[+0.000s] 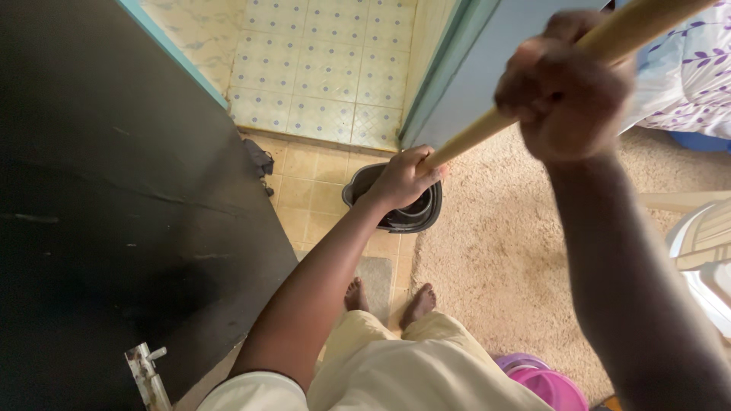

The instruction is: The person mops the tiled floor of a bathroom around a toilet using a mop and a bucket, then picks up a pack of wipes from the toilet tank.

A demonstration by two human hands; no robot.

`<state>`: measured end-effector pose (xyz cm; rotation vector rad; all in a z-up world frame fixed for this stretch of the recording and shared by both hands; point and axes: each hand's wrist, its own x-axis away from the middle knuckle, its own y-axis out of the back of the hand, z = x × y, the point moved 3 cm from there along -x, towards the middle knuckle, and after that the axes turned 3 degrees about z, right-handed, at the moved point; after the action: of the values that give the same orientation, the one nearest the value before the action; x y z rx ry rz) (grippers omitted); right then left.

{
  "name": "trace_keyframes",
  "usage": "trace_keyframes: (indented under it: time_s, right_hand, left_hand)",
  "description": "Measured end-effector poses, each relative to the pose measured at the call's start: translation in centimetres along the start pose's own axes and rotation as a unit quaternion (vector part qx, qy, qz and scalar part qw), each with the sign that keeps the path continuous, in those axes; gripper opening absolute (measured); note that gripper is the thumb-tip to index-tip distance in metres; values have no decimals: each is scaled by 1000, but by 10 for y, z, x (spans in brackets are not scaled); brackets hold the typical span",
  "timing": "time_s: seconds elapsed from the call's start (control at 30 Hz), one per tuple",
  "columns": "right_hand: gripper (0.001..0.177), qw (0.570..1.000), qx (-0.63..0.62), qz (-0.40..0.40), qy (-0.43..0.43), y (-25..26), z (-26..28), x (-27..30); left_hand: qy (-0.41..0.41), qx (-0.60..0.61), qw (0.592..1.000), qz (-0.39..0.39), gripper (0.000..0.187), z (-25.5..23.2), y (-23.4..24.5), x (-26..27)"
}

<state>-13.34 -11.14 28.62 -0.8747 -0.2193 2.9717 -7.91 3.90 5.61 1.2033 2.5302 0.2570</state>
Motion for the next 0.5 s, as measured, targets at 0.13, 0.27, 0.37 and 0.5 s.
trace_keyframes:
  time_s: [0.13,0.27,0.37,0.5]
  right_hand:
    - [31,999,34,-13,-15,2,36,-10]
    - [43,995,94,28,23,1,54,-19]
    - [43,997,61,52,15,8,62,-23]
    - [41,994,35,103,18,28,61,-28]
  left_hand:
    - [29,-23,999,23,32,10,-8,-3]
    - [-16,-23,1000,-10,39,11,-22,-19]
    - [-41,-51,996,-65,43,6,-27,-33]
    - [-43,-36,995,-80,43,-7,-25,-44]
